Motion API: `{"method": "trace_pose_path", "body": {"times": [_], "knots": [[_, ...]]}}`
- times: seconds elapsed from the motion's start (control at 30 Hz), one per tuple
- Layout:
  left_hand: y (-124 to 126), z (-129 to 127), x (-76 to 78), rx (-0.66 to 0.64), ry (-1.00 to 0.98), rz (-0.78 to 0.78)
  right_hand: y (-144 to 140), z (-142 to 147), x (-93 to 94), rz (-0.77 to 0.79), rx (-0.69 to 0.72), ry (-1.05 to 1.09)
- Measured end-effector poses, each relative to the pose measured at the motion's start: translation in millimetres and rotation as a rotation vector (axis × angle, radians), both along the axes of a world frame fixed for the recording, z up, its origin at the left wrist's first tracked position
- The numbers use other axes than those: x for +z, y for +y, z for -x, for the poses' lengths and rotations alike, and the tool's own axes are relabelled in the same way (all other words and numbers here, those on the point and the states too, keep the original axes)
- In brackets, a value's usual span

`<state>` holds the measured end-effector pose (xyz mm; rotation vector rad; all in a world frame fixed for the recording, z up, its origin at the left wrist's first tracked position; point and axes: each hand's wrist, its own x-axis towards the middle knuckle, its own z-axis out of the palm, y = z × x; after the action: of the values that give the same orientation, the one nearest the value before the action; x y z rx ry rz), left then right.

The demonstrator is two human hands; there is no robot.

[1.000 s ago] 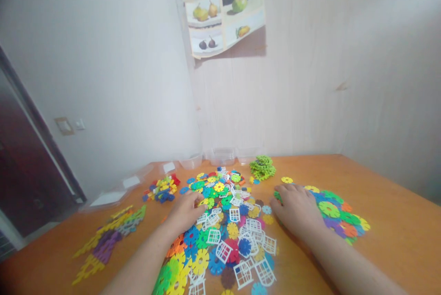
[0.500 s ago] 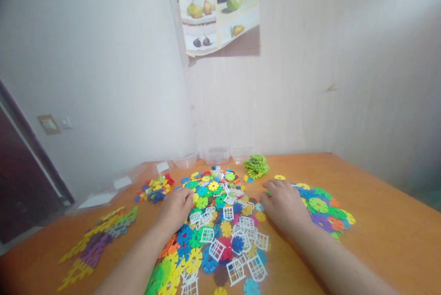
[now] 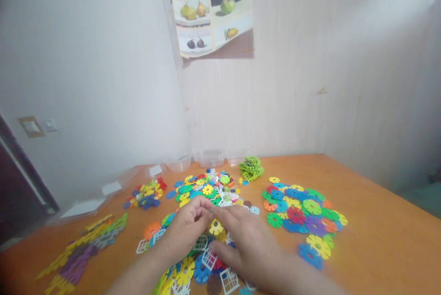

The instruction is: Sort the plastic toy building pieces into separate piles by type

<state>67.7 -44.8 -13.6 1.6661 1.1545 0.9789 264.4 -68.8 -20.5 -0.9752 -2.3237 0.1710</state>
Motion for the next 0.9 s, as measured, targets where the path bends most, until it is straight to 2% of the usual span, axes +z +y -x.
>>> {"method": "trace_pose_path", "body": {"times": [0.13, 0.27, 0.37, 0.47, 0.57, 0.63, 0.77, 0.9], "knots": [[-2, -4, 0.2, -0.061, -0.062, 0.093, 0, 3, -0.4, 0.045, 0.008, -0.022], [-1, -3, 0.1, -0.089, -0.089, 0.118, 4, 1, -1.2, 0.038, -0.048, -0.039], [2, 3, 2.5, -0.035, -0.109, 0.077, 16, -11, 0.5, -0.006, -0.207, -0.056], [7, 14, 8.8, 0.092, -0.132, 0.029, 33, -33, 5.2, -0.034, -0.471, -0.120], [12, 28, 16.6, 0.233, -0.142, -0.018, 48, -58, 9.7, 0.005, -0.727, -0.250], [16, 38, 20.2, 0.311, -0.132, -0.054, 54, -72, 10.1, 0.060, -0.842, -0.329], [22, 54, 20.2, 0.379, -0.041, -0.105, 62, -90, 4.3, 0.168, -0.923, -0.420], [25, 62, 13.3, 0.307, 0.195, -0.125, 67, -97, -3.5, 0.202, -0.940, -0.451]]}}
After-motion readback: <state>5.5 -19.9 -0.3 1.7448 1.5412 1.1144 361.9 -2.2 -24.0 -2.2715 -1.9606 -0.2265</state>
